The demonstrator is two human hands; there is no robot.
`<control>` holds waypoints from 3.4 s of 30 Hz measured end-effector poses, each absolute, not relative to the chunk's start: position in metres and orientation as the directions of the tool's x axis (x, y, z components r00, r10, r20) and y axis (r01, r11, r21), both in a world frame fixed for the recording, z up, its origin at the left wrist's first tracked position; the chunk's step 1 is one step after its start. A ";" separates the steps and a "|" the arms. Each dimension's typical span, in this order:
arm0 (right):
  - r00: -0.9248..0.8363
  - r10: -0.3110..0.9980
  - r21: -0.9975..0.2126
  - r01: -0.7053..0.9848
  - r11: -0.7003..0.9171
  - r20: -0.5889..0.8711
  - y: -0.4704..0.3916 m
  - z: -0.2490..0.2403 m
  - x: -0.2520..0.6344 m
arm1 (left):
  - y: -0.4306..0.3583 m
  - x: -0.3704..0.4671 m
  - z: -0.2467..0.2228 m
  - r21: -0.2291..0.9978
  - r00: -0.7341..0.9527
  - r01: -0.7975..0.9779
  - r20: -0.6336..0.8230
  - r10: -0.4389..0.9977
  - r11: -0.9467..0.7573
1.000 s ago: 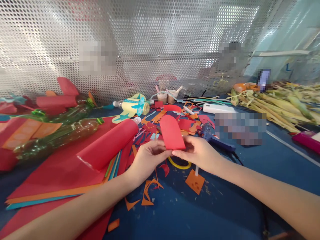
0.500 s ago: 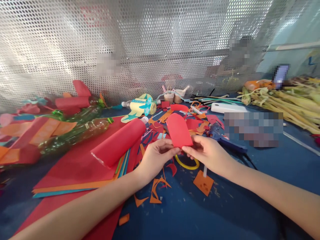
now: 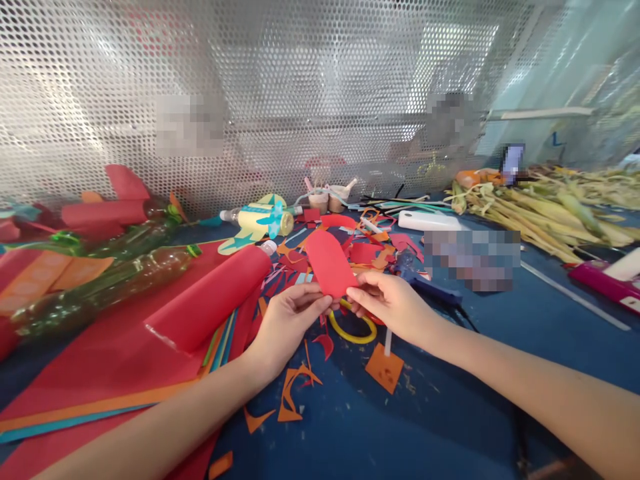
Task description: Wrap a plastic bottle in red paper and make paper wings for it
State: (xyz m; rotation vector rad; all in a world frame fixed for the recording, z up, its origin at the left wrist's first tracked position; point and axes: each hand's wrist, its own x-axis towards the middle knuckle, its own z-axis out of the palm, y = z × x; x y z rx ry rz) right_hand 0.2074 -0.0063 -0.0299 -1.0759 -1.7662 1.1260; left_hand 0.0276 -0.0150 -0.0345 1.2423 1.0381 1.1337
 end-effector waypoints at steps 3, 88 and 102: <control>-0.324 0.932 -0.929 0.266 0.256 0.164 -0.003 -0.033 0.209 | -0.015 0.027 -0.035 0.997 0.169 -0.080 0.025 0.985 -0.012; -0.273 0.941 -0.918 0.283 0.277 0.199 -0.016 -0.040 0.200 | -0.013 0.020 -0.051 0.988 0.214 0.156 -0.014 0.977 -0.020; -0.307 0.927 -0.936 0.204 0.285 0.215 -0.011 -0.041 0.201 | -0.010 0.021 -0.039 0.999 0.234 -0.013 -0.039 0.971 0.044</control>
